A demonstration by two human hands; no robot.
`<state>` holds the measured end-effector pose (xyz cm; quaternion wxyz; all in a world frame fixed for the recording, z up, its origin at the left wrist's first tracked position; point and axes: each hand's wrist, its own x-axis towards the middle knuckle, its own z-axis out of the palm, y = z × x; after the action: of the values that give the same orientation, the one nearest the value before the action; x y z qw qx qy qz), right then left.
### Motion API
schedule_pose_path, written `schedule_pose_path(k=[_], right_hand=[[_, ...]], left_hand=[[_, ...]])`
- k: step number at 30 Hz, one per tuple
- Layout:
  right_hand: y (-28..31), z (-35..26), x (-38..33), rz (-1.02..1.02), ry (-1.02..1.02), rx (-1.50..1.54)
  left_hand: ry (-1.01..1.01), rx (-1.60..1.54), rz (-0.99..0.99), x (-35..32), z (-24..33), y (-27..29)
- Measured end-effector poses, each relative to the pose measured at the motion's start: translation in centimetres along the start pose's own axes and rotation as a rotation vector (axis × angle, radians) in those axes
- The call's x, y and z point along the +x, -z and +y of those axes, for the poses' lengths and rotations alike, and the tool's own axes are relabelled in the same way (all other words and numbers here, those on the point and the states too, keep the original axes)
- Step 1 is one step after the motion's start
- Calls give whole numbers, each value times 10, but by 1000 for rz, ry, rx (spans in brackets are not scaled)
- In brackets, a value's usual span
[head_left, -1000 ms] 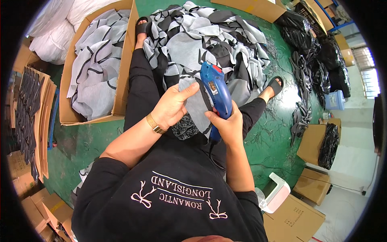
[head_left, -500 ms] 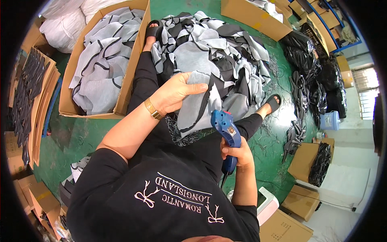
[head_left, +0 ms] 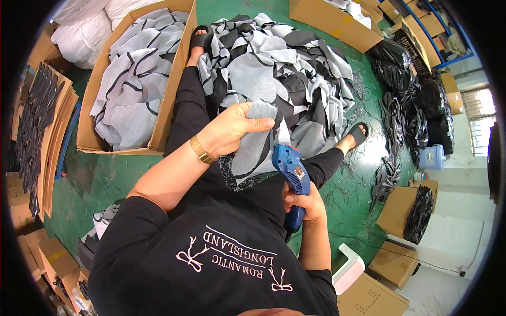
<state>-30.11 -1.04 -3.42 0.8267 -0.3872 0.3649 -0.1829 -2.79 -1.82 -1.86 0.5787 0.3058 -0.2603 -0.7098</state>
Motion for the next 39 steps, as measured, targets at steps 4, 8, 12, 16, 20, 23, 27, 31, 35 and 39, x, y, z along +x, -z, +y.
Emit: schedule_pose_path(k=[4, 8, 12, 16, 20, 23, 27, 31, 35, 39], right_hand=[[-1, 7, 2, -23, 1, 75], [-7, 7, 3, -31, 8, 125], [-12, 5, 6, -48, -10, 198], [-10, 1, 11, -36, 26, 309], [-7, -14, 7, 197, 191, 41], [-3, -20, -3, 244, 246, -126], [-21, -19, -12, 384, 246, -275], [-25, -15, -15, 403, 201, -436], [-27, -17, -19, 453, 122, -593], [-26, -15, -20, 456, 144, -610]], left_hand=[[-12, 8, -2, -3, -4, -2], [-21, 34, 9, -5, -7, -4], [-35, 60, -27, -7, -7, -6], [-36, 92, -49, -9, -11, -8], [-21, -76, 62, -8, -11, -14], [-5, -112, 110, -3, -15, -3], [-29, -107, 139, 0, -23, 2], [-99, -81, 212, 0, -30, 4], [-123, -8, 210, -4, -29, -3], [-185, 110, 242, -8, -30, -8]])
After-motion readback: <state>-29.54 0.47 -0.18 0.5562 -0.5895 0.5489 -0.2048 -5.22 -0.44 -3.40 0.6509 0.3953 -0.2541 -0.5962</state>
